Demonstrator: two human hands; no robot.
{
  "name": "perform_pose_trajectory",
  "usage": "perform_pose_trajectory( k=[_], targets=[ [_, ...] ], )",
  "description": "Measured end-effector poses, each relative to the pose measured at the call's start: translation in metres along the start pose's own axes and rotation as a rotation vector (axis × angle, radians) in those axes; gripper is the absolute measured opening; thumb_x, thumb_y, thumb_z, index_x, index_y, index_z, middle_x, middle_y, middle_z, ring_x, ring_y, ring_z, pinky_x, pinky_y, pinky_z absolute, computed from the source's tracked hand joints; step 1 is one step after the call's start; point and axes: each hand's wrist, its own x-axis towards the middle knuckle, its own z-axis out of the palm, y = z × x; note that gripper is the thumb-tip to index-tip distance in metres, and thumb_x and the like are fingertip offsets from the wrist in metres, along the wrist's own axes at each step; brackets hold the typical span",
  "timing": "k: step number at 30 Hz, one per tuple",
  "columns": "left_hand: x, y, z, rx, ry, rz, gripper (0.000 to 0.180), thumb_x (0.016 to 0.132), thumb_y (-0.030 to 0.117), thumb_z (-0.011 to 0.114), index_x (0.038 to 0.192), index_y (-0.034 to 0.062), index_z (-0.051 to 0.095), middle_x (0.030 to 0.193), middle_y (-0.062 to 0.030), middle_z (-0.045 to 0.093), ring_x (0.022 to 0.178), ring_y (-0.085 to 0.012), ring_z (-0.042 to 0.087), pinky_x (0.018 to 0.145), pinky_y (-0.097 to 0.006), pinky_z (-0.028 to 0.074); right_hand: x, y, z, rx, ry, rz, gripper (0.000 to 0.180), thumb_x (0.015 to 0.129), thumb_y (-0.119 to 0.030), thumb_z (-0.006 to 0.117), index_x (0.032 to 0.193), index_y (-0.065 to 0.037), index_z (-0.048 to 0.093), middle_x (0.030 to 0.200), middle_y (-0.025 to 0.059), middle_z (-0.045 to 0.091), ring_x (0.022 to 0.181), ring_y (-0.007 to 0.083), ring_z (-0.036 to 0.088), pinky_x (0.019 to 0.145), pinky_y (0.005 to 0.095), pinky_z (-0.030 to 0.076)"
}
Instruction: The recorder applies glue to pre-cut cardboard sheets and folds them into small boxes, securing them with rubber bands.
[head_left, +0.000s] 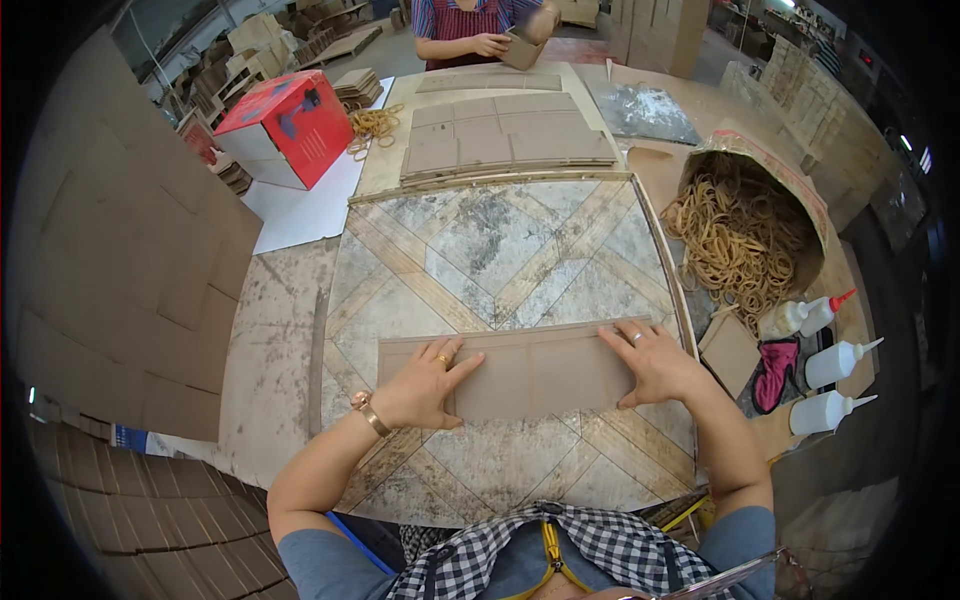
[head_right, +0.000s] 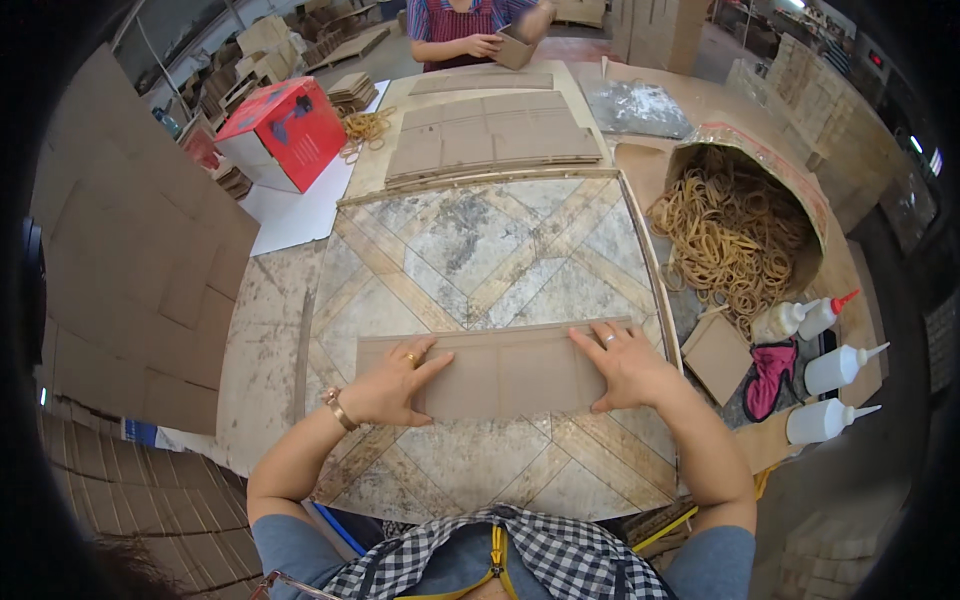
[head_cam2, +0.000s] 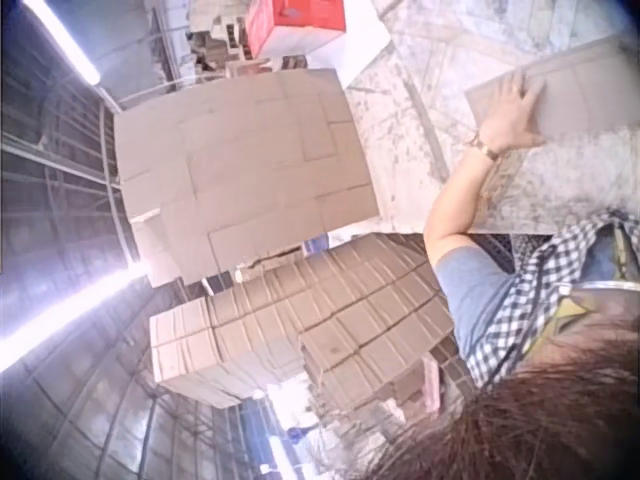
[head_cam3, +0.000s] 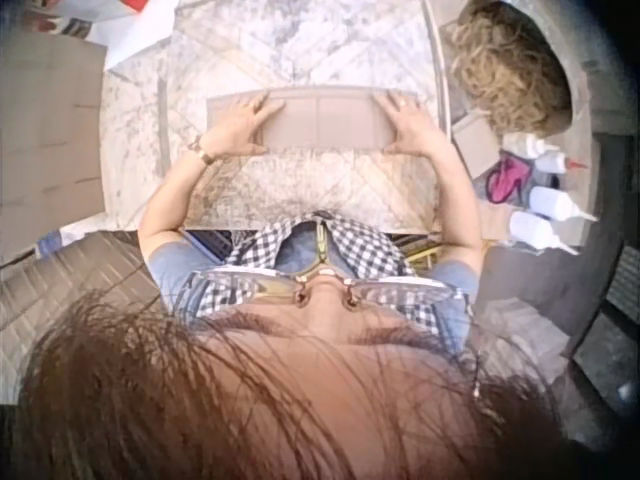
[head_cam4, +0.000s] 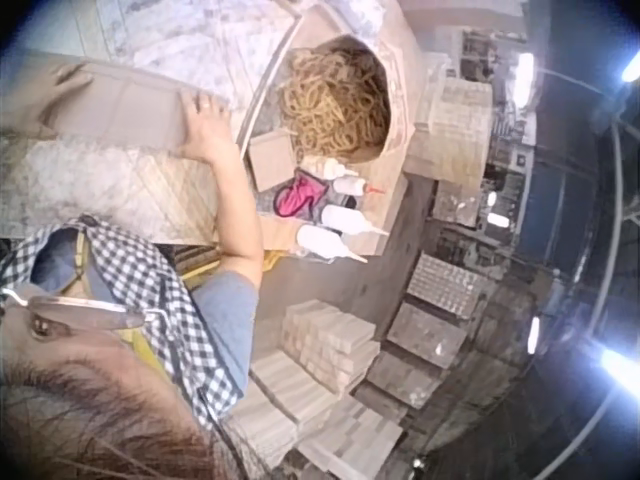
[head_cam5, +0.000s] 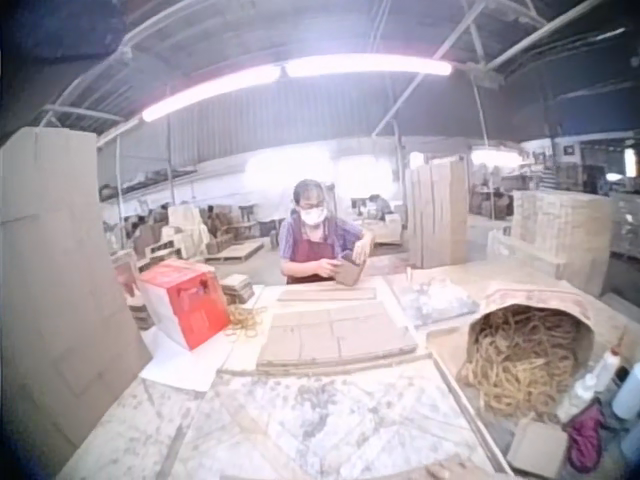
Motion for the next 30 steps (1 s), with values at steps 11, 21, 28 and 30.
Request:
perform_pose_trajectory(
  k=[11, 21, 28, 30],
  targets=[
    [0.076, -0.061, -0.037, 0.052, -0.032, 0.005, 0.098, 0.058, 0.034, 0.078, 0.143, 0.0147, 0.034, 0.140, -0.0291, 0.033, 0.129, -0.0443, 0.034, 0.108, -0.047, 0.031, 0.065, 0.051, -0.031, 0.015, 0.082, -0.027, 0.107, 0.056, -0.041, 0.081, 0.145, -0.011, 0.030, 0.139, 0.0243, 0.040, 0.127, 0.0392, 0.040, 0.106, 0.0494, 0.029],
    [0.213, -0.158, -0.099, 0.201, 0.287, -0.007, 0.099, 0.053, 0.030, 0.078, 0.142, 0.0121, 0.037, 0.142, -0.0294, 0.032, 0.131, -0.0434, 0.032, 0.110, -0.042, 0.029, 0.177, 0.146, -0.111, -0.161, 0.398, 0.088, 0.103, 0.053, -0.039, 0.081, 0.142, -0.014, 0.035, 0.142, 0.0227, 0.038, 0.127, 0.0405, 0.040, 0.107, 0.0452, 0.032],
    [0.153, -0.106, -0.077, 0.057, -0.035, -0.019, 0.094, 0.057, 0.036, 0.078, 0.140, 0.0119, 0.041, 0.136, -0.0295, 0.039, 0.127, -0.0409, 0.038, 0.106, -0.042, 0.036, 0.134, 0.113, -0.072, -0.001, 0.103, 0.047, 0.102, 0.054, -0.040, 0.081, 0.142, -0.015, 0.037, 0.143, 0.0237, 0.036, 0.128, 0.0406, 0.039, 0.108, 0.0432, 0.032],
    [0.146, -0.101, -0.069, 0.069, -0.055, 0.024, 0.093, 0.057, 0.038, 0.077, 0.139, 0.0124, 0.043, 0.135, -0.0298, 0.040, 0.125, -0.0411, 0.040, 0.105, -0.042, 0.037, 0.124, 0.113, -0.061, 0.028, 0.102, 0.009, 0.101, 0.054, -0.040, 0.081, 0.142, -0.016, 0.038, 0.143, 0.0239, 0.036, 0.128, 0.0409, 0.039, 0.108, 0.0431, 0.032]
  ],
)
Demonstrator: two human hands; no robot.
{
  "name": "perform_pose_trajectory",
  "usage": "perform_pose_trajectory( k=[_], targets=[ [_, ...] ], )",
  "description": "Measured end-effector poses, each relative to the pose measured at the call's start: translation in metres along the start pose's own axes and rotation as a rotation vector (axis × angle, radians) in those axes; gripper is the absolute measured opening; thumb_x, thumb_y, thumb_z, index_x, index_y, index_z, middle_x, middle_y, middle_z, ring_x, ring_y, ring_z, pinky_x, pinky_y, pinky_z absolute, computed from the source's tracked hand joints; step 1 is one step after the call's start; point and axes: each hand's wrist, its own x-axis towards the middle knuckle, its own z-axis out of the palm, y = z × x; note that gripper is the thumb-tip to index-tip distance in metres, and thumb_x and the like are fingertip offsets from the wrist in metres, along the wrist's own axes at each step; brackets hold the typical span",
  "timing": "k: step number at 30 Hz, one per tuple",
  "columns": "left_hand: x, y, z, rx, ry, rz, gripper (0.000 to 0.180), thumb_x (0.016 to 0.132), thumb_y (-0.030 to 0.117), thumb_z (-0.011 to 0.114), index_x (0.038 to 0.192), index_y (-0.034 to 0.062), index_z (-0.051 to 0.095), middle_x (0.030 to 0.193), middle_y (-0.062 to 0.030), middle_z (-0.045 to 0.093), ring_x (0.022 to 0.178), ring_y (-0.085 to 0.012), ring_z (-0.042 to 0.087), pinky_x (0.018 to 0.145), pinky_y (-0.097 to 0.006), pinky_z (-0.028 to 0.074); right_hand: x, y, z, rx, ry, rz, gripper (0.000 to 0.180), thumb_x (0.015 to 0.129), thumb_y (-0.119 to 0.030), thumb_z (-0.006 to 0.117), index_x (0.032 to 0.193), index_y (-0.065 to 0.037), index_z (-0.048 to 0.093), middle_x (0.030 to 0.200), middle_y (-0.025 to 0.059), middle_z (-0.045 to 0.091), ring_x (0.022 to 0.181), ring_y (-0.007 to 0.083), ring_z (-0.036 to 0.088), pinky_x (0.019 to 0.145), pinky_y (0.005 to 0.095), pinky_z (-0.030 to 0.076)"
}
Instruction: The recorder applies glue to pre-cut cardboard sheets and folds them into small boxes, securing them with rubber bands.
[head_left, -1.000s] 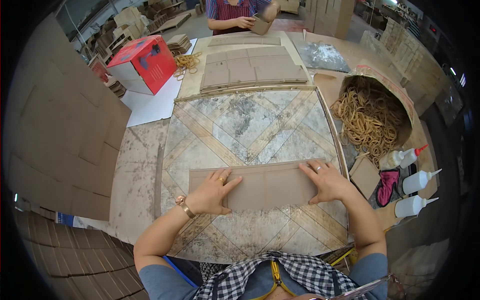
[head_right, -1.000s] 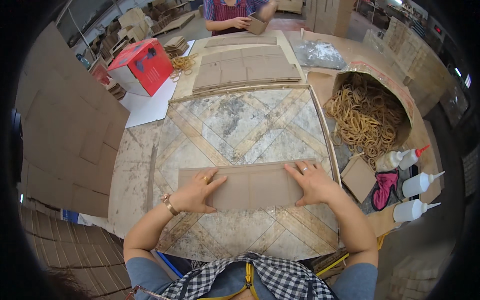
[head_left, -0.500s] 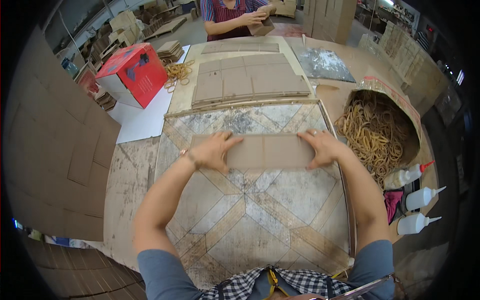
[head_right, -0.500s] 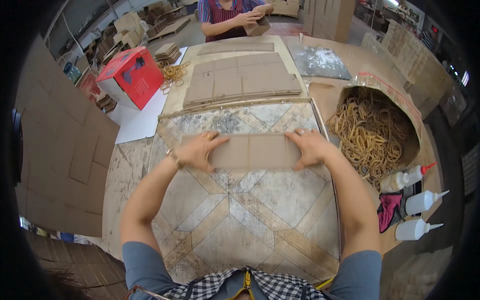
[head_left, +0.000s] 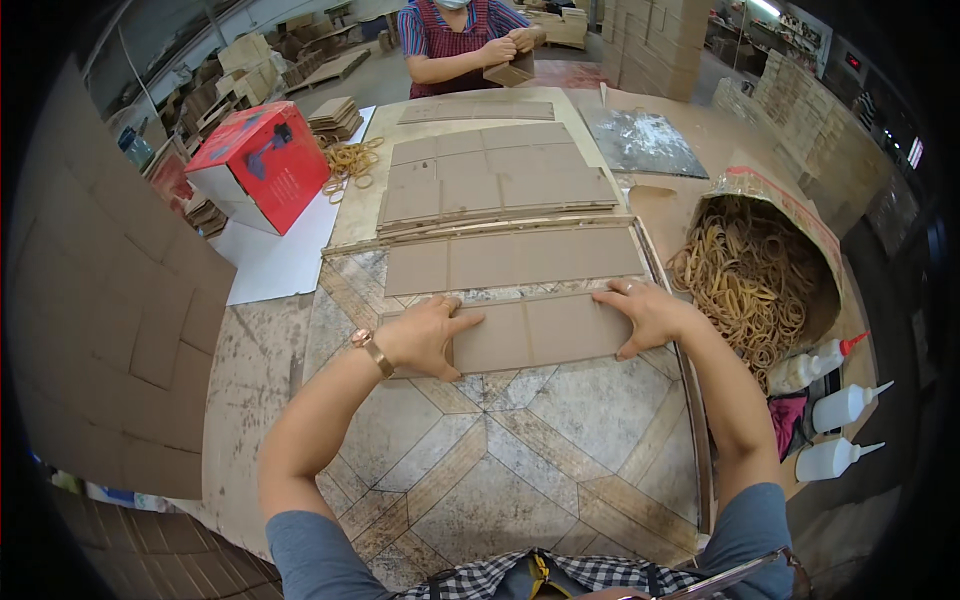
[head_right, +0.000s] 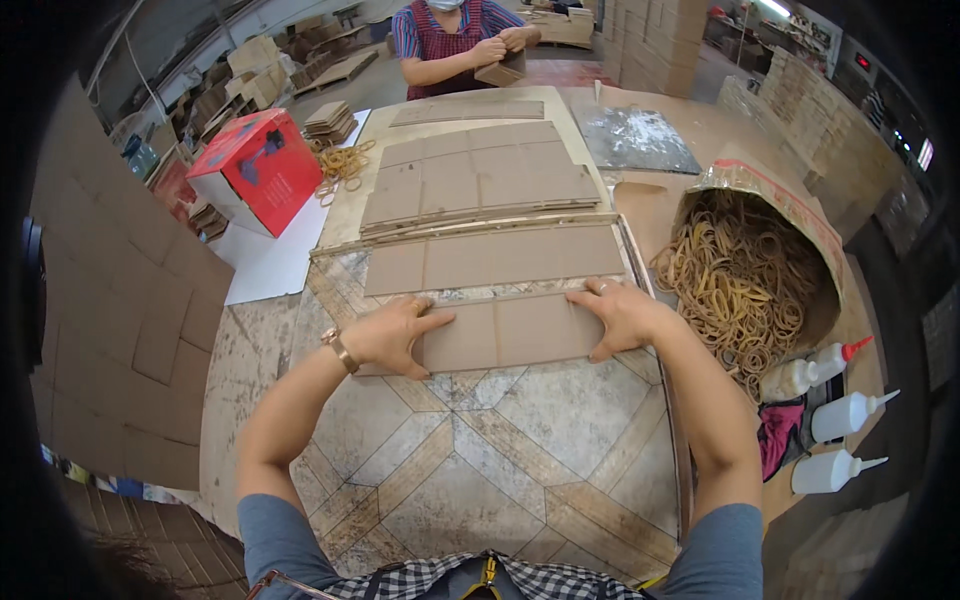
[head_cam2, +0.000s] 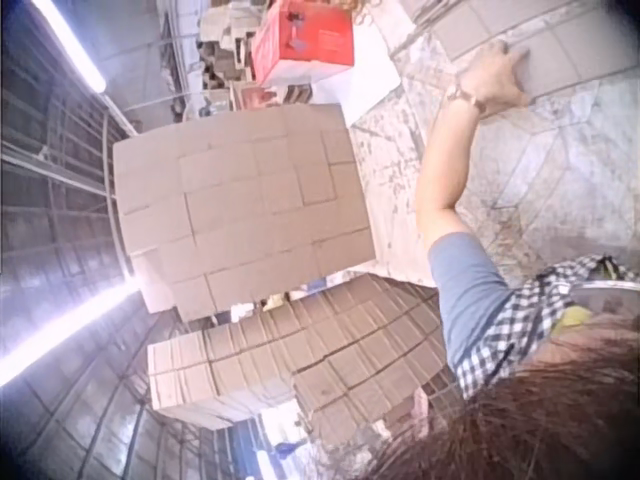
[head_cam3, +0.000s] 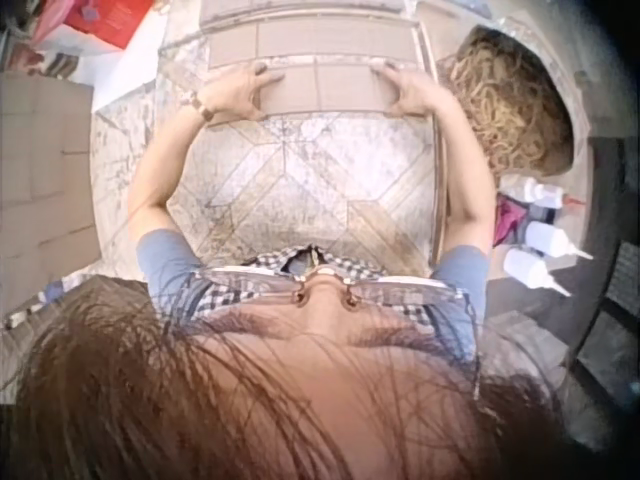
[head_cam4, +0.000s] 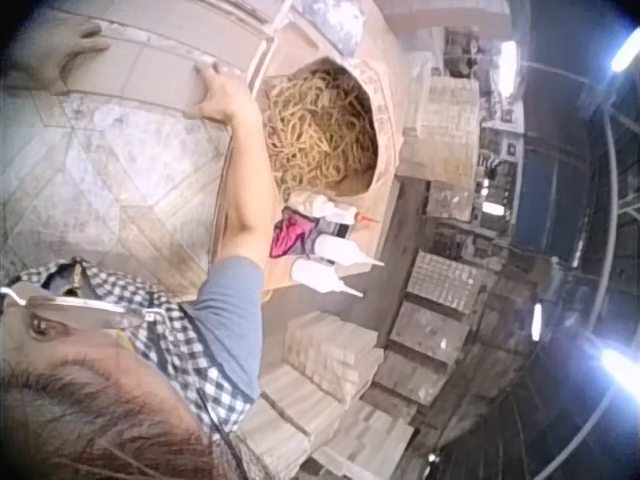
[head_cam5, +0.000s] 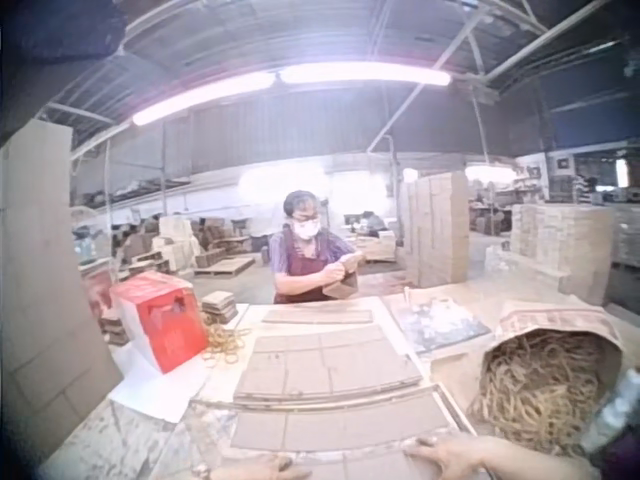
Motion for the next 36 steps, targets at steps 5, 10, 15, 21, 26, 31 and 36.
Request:
perform_pose_trajectory(
  k=[5, 10, 15, 21, 26, 31, 36],
  targets=[
    [0.020, -0.024, -0.005, -0.058, 0.093, 0.043, 0.092, 0.058, 0.038, 0.078, 0.139, 0.0144, 0.043, 0.137, -0.0289, 0.039, 0.126, -0.0393, 0.039, 0.105, -0.041, 0.037, 0.009, 0.014, -0.012, 0.000, 0.116, 0.006, 0.098, 0.053, -0.036, 0.083, 0.139, -0.015, 0.041, 0.142, 0.0224, 0.037, 0.127, 0.0408, 0.040, 0.107, 0.0432, 0.033],
    [0.010, -0.010, -0.004, 0.003, 0.147, 0.038, 0.086, 0.061, 0.037, 0.076, 0.138, 0.0133, 0.044, 0.137, -0.0301, 0.038, 0.125, -0.0401, 0.040, 0.104, -0.041, 0.038, 0.004, 0.012, -0.008, 0.009, 0.162, 0.007, 0.095, 0.055, -0.036, 0.082, 0.139, -0.015, 0.042, 0.143, 0.0230, 0.037, 0.127, 0.0402, 0.041, 0.107, 0.0435, 0.033],
    [-0.056, 0.048, 0.009, -0.047, 0.055, 0.057, 0.083, 0.061, 0.039, 0.076, 0.135, 0.0136, 0.048, 0.136, -0.0316, 0.037, 0.125, -0.0414, 0.040, 0.104, -0.044, 0.037, -0.053, -0.036, 0.005, 0.088, -0.012, 0.014, 0.093, 0.056, -0.034, 0.082, 0.138, -0.014, 0.044, 0.141, 0.0242, 0.039, 0.130, 0.0395, 0.038, 0.109, 0.0429, 0.030],
    [-0.076, 0.051, 0.050, 0.055, 0.223, 0.166, 0.071, 0.068, 0.039, 0.074, 0.132, 0.0147, 0.052, 0.143, -0.0244, 0.035, 0.131, -0.0424, 0.033, 0.107, -0.046, 0.034, -0.089, -0.054, 0.035, -0.052, 0.106, -0.023, 0.077, 0.061, -0.033, 0.081, 0.131, -0.013, 0.053, 0.142, 0.0213, 0.040, 0.133, 0.0355, 0.036, 0.109, 0.0468, 0.028],
    [-0.051, -0.004, 0.054, -0.253, 0.488, -0.021, 0.058, 0.078, 0.041, 0.069, 0.128, 0.0131, 0.056, 0.147, -0.0185, 0.033, 0.136, -0.0378, 0.029, 0.110, -0.044, 0.029, -0.095, -0.055, 0.034, -0.052, 0.173, 0.019, 0.065, 0.068, -0.032, 0.077, 0.127, -0.013, 0.057, 0.141, 0.0190, 0.042, 0.133, 0.0352, 0.037, 0.108, 0.0500, 0.029],
    [-0.026, -0.063, 0.087, -1.186, 1.045, -0.375, 0.048, 0.093, 0.039, 0.055, 0.121, 0.0008, 0.059, 0.144, -0.0203, 0.039, 0.138, -0.0304, 0.030, 0.112, -0.038, 0.024, -0.123, -0.077, 0.056, 0.047, 0.301, -0.013, 0.053, 0.076, -0.033, 0.072, 0.122, -0.010, 0.059, 0.138, 0.0179, 0.045, 0.129, 0.0343, 0.041, 0.107, 0.0513, 0.030],
    [-0.016, -0.048, 0.083, -1.256, 1.051, -0.328, 0.047, 0.096, 0.036, 0.051, 0.116, -0.0048, 0.060, 0.145, -0.0227, 0.037, 0.138, -0.0276, 0.031, 0.112, -0.035, 0.023, -0.155, -0.099, 0.069, 0.103, 0.357, -0.029, 0.040, 0.083, -0.029, 0.066, 0.116, -0.009, 0.061, 0.130, 0.0156, 0.052, 0.125, 0.0339, 0.045, 0.105, 0.0489, 0.033]
  ],
)
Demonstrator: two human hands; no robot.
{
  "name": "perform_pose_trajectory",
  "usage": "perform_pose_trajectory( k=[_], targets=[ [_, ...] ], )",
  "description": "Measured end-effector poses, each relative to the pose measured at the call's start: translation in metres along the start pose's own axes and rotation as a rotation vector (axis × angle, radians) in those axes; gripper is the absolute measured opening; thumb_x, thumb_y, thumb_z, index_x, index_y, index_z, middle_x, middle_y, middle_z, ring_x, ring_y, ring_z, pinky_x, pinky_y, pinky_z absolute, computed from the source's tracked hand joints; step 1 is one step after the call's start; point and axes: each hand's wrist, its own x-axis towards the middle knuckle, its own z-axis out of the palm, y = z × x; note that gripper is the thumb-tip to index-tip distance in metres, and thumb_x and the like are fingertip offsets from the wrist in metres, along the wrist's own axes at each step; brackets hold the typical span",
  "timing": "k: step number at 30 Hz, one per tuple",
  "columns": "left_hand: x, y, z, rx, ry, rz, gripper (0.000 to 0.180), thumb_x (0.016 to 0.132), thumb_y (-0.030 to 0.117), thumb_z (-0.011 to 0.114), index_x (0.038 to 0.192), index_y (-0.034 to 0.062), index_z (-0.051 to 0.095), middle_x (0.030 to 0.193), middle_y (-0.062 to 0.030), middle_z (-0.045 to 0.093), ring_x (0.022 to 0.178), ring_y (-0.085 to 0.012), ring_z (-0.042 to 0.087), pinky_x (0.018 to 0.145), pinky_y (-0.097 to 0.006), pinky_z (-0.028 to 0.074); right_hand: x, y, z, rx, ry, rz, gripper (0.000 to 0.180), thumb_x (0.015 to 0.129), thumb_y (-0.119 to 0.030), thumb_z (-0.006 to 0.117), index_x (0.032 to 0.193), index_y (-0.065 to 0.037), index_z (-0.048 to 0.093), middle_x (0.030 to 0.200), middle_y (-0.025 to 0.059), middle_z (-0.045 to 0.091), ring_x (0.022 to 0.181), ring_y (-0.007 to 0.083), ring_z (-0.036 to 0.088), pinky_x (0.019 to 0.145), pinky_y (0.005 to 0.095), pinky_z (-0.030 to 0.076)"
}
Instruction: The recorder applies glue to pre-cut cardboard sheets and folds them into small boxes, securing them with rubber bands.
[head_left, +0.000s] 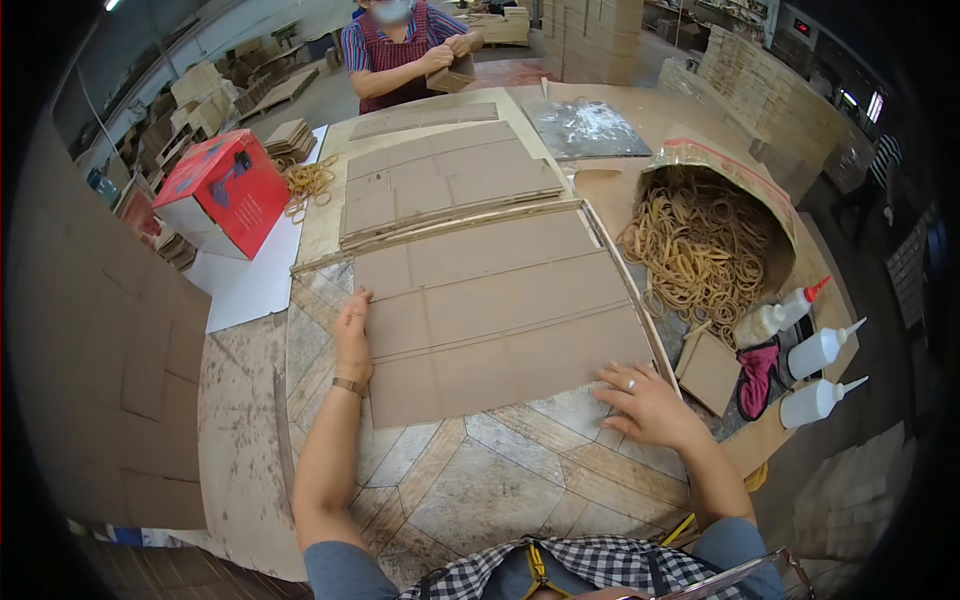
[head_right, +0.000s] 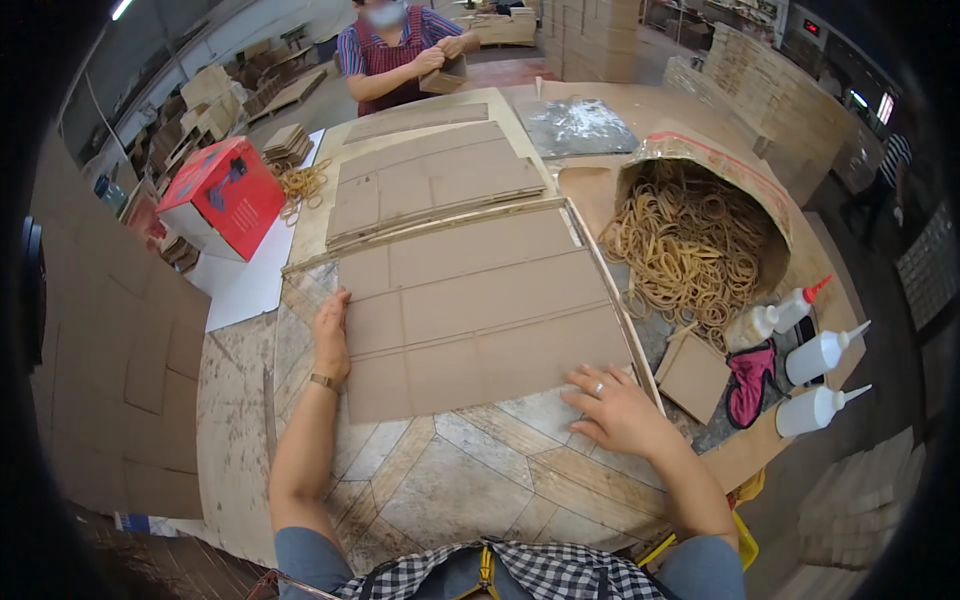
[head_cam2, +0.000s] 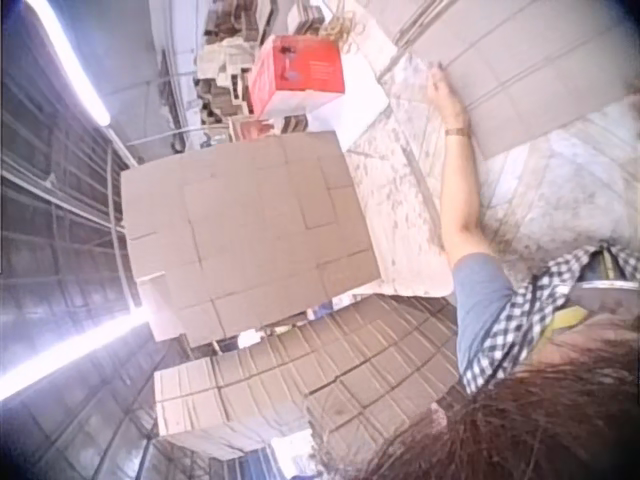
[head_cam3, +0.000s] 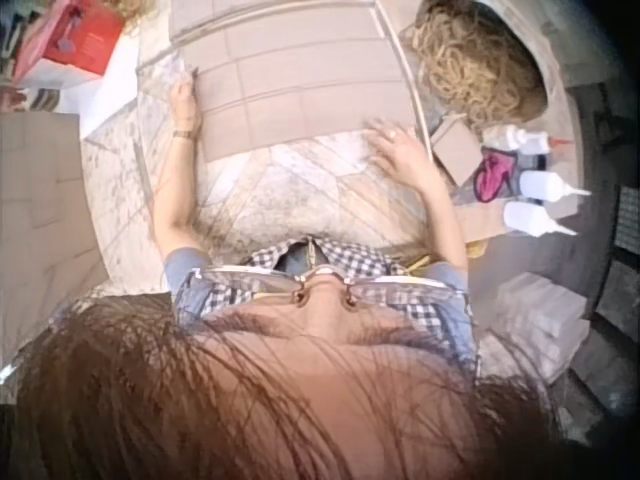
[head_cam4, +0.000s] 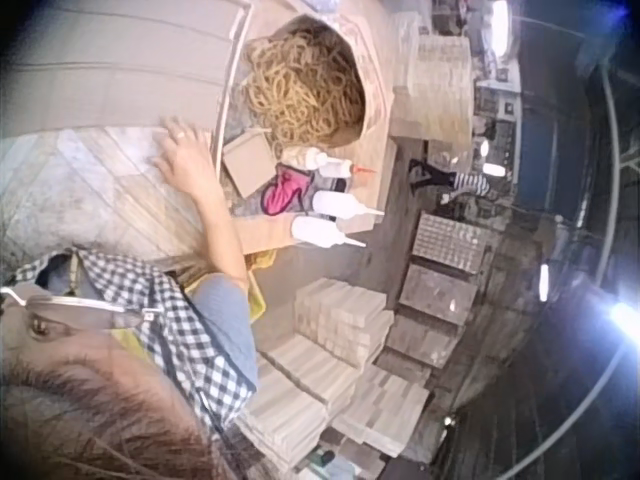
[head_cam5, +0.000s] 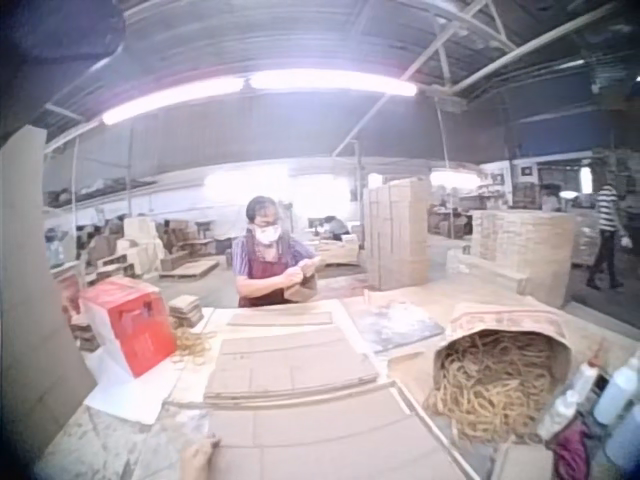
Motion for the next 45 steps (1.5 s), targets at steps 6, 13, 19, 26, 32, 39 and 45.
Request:
perform_pose_trajectory(
  k=[6, 13, 19, 26, 32, 39, 45],
  targets=[
    [0.011, -0.012, -0.006, -0.160, -0.009, -0.022, 0.043, 0.095, 0.034, 0.053, 0.115, -0.0036, 0.061, 0.143, -0.0205, 0.040, 0.134, -0.0248, 0.035, 0.109, -0.032, 0.027, -0.042, -0.001, 0.005, 0.054, 0.164, 0.043, 0.030, 0.082, -0.023, 0.067, 0.108, -0.009, 0.064, 0.115, 0.0108, 0.062, 0.115, 0.0294, 0.054, 0.099, 0.0455, 0.039],
    [0.065, -0.022, -0.010, -0.130, 0.186, -0.104, 0.039, 0.093, 0.031, 0.057, 0.112, -0.0031, 0.063, 0.111, -0.0062, 0.063, 0.104, -0.0141, 0.053, 0.094, -0.030, 0.039, -0.087, -0.006, 0.011, 0.097, 0.402, 0.138, 0.014, 0.077, -0.014, 0.070, 0.091, -0.009, 0.068, 0.093, 0.0066, 0.068, 0.095, 0.0258, 0.064, 0.085, 0.0402, 0.046],
    [0.070, -0.021, 0.015, -0.032, 0.135, 0.011, 0.028, 0.089, 0.024, 0.061, 0.100, -0.0004, 0.068, 0.103, -0.0052, 0.066, 0.104, -0.0142, 0.054, 0.093, -0.029, 0.039, -0.090, -0.007, 0.014, 0.135, 0.518, 0.159, 0.009, 0.075, -0.009, 0.070, 0.083, -0.006, 0.068, 0.080, 0.0079, 0.068, 0.080, 0.0256, 0.066, 0.071, 0.0358, 0.050],
    [0.055, -0.017, 0.002, 0.078, 0.201, 0.151, 0.024, 0.091, 0.021, 0.059, 0.100, 0.0000, 0.065, 0.111, -0.0073, 0.063, 0.106, -0.0150, 0.053, 0.094, -0.029, 0.039, -0.089, -0.011, 0.011, 0.237, 0.577, 0.239, 0.007, 0.075, -0.008, 0.070, 0.081, -0.005, 0.069, 0.070, 0.0097, 0.065, 0.067, 0.0258, 0.063, 0.064, 0.0350, 0.048],
    [-0.093, 0.017, -0.011, -0.052, 0.225, -0.060, 0.023, 0.092, 0.018, 0.056, 0.105, -0.0006, 0.062, 0.125, -0.0127, 0.056, 0.120, -0.0211, 0.048, 0.104, -0.032, 0.034, -0.116, -0.005, 0.029, 0.604, 0.766, 0.513, 0.014, 0.086, -0.014, 0.065, 0.086, -0.001, 0.070, 0.059, 0.0043, 0.059, 0.048, 0.0112, 0.053, 0.046, 0.0259, 0.040],
    [-0.125, 0.016, -0.005, -0.137, 0.187, -0.025, 0.020, 0.091, 0.017, 0.057, 0.100, 0.0001, 0.064, 0.130, -0.0156, 0.054, 0.122, -0.0227, 0.047, 0.105, -0.033, 0.033, -0.108, -0.009, 0.033, 0.777, 0.811, 0.472, 0.021, 0.093, -0.017, 0.060, 0.088, 0.002, 0.068, 0.055, 0.0002, 0.053, 0.046, 0.0061, 0.049, 0.043, 0.0217, 0.036],
    [-0.126, 0.030, 0.011, 0.651, -0.181, 0.325, 0.024, 0.079, 0.018, 0.070, 0.101, 0.0078, 0.065, 0.135, -0.0170, 0.049, 0.128, -0.0325, 0.043, 0.107, -0.040, 0.032, -0.145, 0.011, 0.046, 1.243, 1.178, 0.388, 0.028, 0.097, -0.022, 0.053, 0.115, 0.000, 0.056, 0.063, 0.0017, 0.052, 0.053, 0.0076, 0.050, 0.047, 0.0209, 0.038]
  ],
)
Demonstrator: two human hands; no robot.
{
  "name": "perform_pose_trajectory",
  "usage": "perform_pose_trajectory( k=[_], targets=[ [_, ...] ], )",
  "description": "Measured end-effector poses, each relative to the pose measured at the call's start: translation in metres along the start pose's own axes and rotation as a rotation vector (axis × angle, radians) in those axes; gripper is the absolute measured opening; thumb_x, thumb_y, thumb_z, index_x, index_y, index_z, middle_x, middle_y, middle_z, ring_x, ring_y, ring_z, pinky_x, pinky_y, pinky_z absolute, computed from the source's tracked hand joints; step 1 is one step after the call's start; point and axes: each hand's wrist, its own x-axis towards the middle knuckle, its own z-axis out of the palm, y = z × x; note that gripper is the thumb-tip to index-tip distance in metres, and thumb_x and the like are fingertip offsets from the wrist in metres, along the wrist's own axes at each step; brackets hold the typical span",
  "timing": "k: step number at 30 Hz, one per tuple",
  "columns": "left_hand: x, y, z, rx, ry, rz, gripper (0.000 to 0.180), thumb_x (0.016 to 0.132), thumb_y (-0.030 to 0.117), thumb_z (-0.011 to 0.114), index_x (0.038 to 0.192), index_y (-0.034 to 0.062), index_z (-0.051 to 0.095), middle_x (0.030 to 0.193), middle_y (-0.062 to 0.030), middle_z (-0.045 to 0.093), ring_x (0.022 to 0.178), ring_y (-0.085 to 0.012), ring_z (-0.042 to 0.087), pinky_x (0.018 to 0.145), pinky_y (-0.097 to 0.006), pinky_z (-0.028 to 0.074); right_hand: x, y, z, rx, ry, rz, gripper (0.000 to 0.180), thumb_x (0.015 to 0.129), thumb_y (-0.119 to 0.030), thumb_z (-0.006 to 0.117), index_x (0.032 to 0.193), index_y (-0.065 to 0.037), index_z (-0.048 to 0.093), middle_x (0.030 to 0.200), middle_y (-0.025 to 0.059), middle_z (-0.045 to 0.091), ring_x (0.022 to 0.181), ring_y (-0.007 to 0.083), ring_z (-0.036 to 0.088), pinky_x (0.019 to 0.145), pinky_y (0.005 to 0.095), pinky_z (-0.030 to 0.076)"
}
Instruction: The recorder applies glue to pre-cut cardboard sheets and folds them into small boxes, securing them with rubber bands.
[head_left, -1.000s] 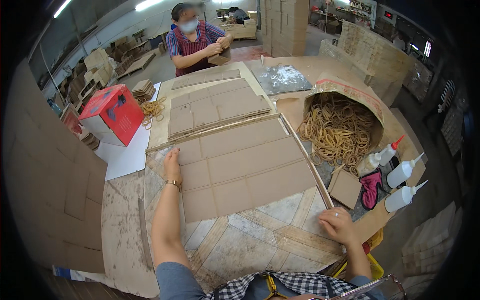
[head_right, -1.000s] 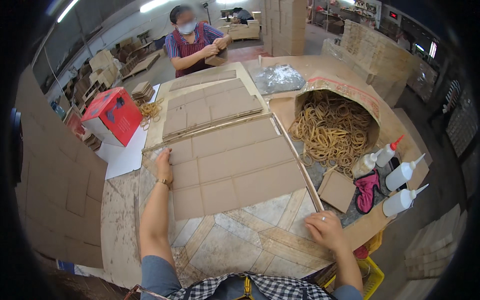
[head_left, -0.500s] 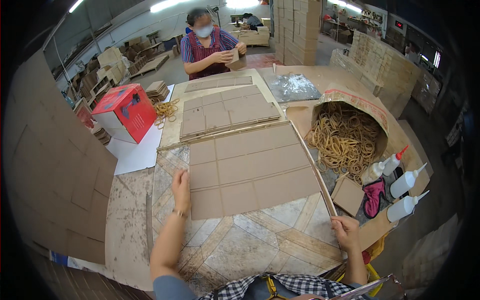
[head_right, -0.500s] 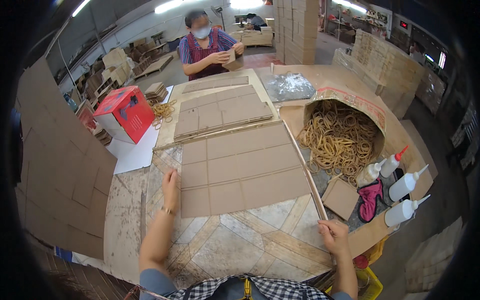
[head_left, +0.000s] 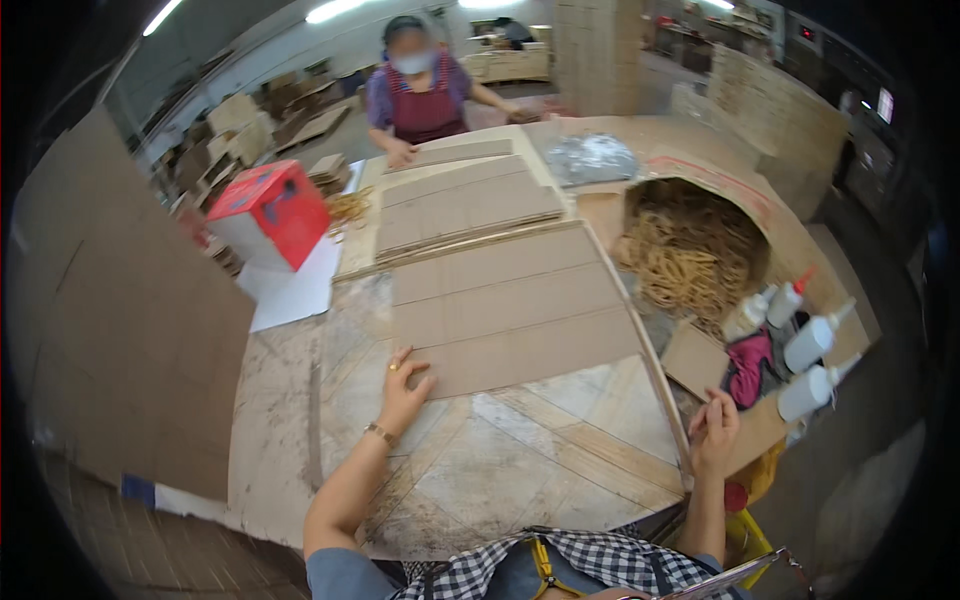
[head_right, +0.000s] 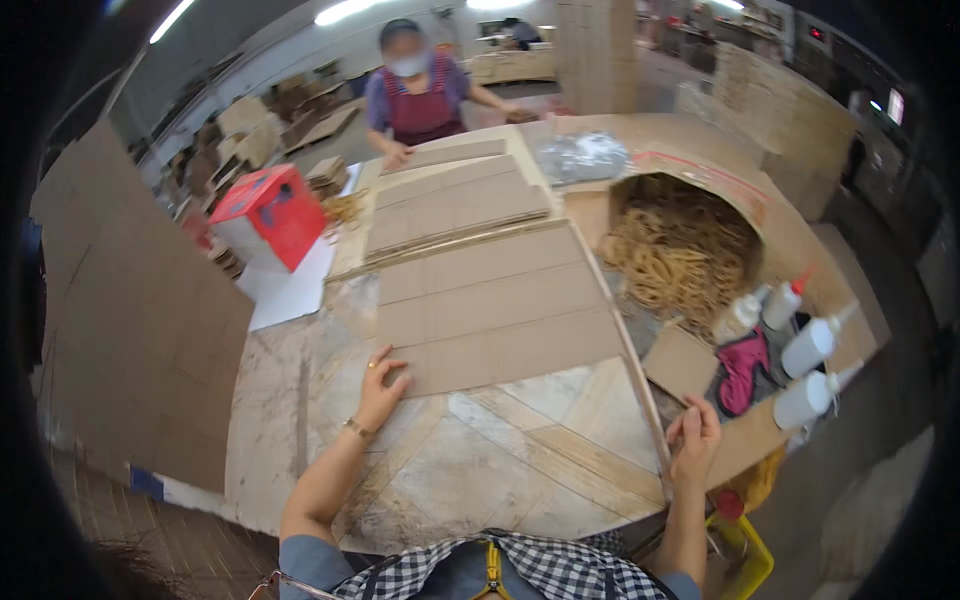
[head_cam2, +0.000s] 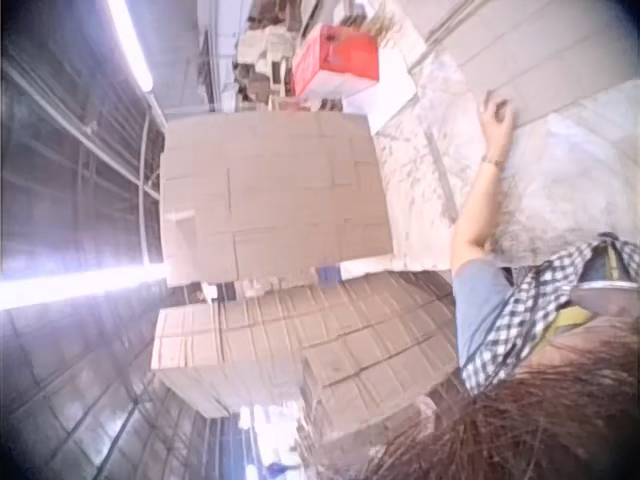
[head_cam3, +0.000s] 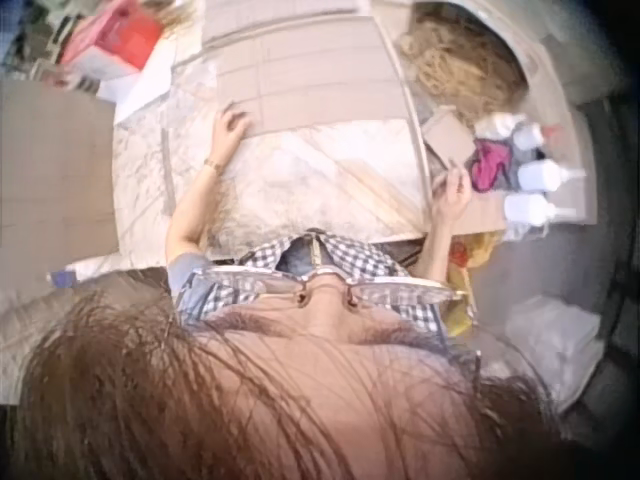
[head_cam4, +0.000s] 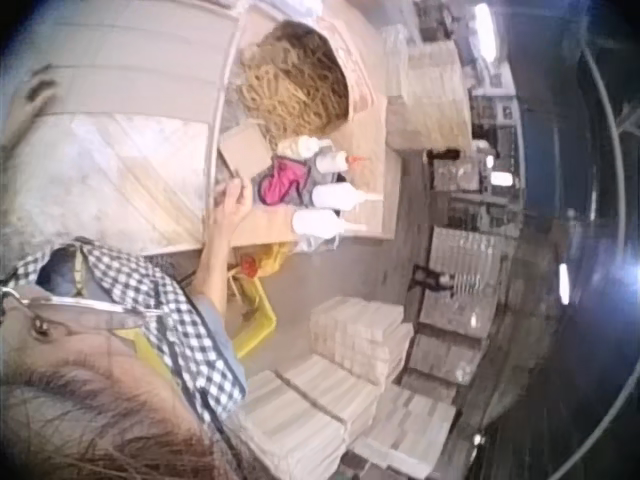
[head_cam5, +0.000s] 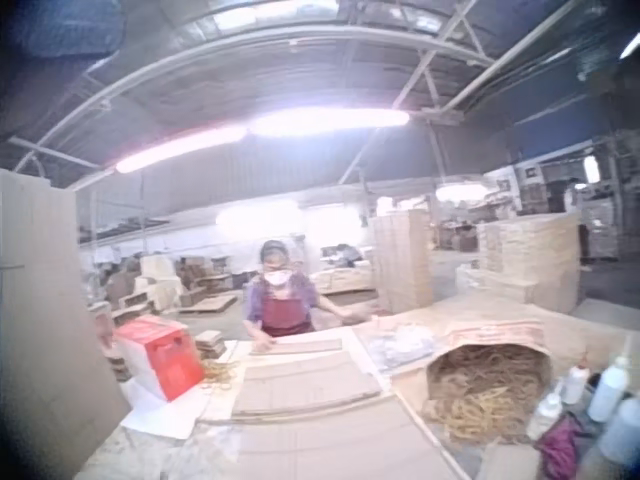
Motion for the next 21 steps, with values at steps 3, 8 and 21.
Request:
perform_pose_trajectory(
  k=[3, 8, 21],
  targets=[
    [0.000, 0.043, 0.003, 0.220, -0.229, 0.291, 0.032, 0.072, 0.019, 0.075, 0.101, 0.0096, 0.066, 0.134, -0.0150, 0.050, 0.130, -0.0369, 0.040, 0.107, -0.045, 0.032, 0.004, -0.017, -0.018, 0.346, 0.177, -0.005, 0.043, 0.096, -0.028, 0.052, 0.130, -0.003, 0.042, 0.086, 0.0050, 0.059, 0.057, 0.0121, 0.055, 0.049, 0.0227, 0.046],
    [-0.004, 0.029, 0.030, 0.087, -0.288, 0.218, 0.023, 0.076, 0.009, 0.068, 0.098, 0.0051, 0.065, 0.123, -0.0169, 0.058, 0.121, -0.0367, 0.048, 0.100, -0.044, 0.039, 0.023, -0.020, -0.086, 0.783, 0.271, -0.100, 0.041, 0.097, -0.038, 0.046, 0.125, -0.009, 0.051, 0.101, 0.0077, 0.062, 0.081, 0.0205, 0.062, 0.067, 0.0318, 0.053],
    [-0.026, 0.047, 0.035, 0.310, 0.055, 0.032, 0.026, 0.077, 0.020, 0.072, 0.096, 0.0032, 0.066, 0.115, -0.0173, 0.061, 0.104, -0.0352, 0.054, 0.091, -0.042, 0.042, 0.102, 0.028, -0.204, 1.542, 0.528, -0.187, 0.095, 0.078, -0.070, 0.054, 0.136, 0.004, 0.038, 0.131, 0.0213, 0.051, 0.120, 0.0359, 0.051, 0.101, 0.0484, 0.044]
  ],
)
